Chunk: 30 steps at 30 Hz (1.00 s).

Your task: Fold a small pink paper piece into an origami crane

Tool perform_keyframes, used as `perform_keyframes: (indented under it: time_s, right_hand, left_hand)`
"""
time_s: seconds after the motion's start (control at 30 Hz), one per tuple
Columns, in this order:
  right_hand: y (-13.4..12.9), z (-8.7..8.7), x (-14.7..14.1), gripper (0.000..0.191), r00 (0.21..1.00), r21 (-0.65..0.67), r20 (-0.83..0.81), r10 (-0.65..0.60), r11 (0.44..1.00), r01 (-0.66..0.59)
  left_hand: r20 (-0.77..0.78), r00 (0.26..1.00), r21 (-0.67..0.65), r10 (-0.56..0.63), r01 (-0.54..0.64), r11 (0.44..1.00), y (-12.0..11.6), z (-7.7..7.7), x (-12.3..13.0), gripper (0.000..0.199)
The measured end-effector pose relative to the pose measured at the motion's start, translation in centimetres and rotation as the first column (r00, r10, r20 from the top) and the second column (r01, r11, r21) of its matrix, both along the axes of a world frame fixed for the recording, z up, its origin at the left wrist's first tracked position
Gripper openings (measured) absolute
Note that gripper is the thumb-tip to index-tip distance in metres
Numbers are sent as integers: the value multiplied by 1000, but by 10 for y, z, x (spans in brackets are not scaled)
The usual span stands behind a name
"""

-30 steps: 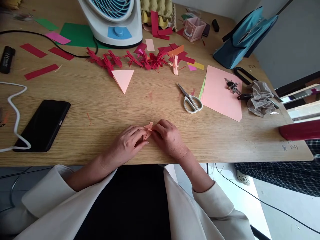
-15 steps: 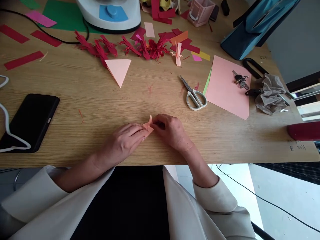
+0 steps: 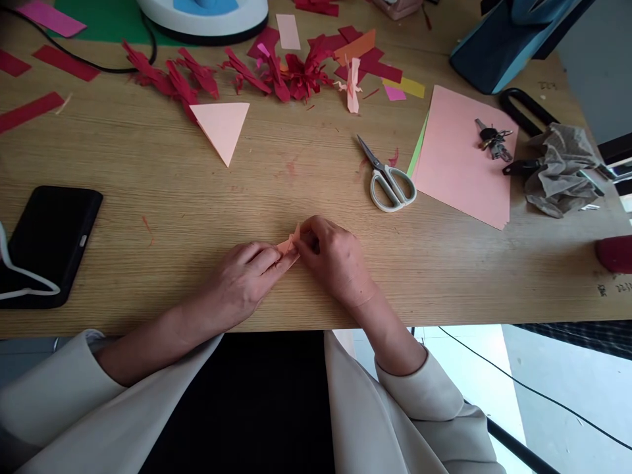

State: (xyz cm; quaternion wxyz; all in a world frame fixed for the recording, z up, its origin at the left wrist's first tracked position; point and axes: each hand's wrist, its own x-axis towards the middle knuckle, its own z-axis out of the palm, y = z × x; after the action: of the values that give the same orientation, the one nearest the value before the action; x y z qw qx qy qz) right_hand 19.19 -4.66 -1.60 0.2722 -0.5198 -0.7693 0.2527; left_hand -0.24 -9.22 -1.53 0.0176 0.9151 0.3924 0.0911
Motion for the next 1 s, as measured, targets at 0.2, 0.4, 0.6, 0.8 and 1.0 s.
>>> perform_keyframes:
  time_s: [0.2,0.4,0.6,0.8,1.0]
  right_hand:
    - [-18,10,11,12,996,4,-20,86,996,-85]
    - [-39,4,21,29,969,135,124,215,963,-232]
    - [-45,-6,22,39,940,182,255,225,944,-275]
    - [-46,-7,19,36,937,220,296,183,942,-254]
    - [-44,-11,16,31,921,270,355,160,926,-265]
  left_hand:
    - [-32,999,28,-7,8,1000,1,-3,0,49]
    - [17,1000,26,22,-22,999,0,-4,2,51]
    - [22,999,37,28,-28,999,0,-6,1,50]
    - [34,999,23,32,-33,999,0,-6,0,49]
    - [-13,1000,33,-2,2,999,0,-1,0,45]
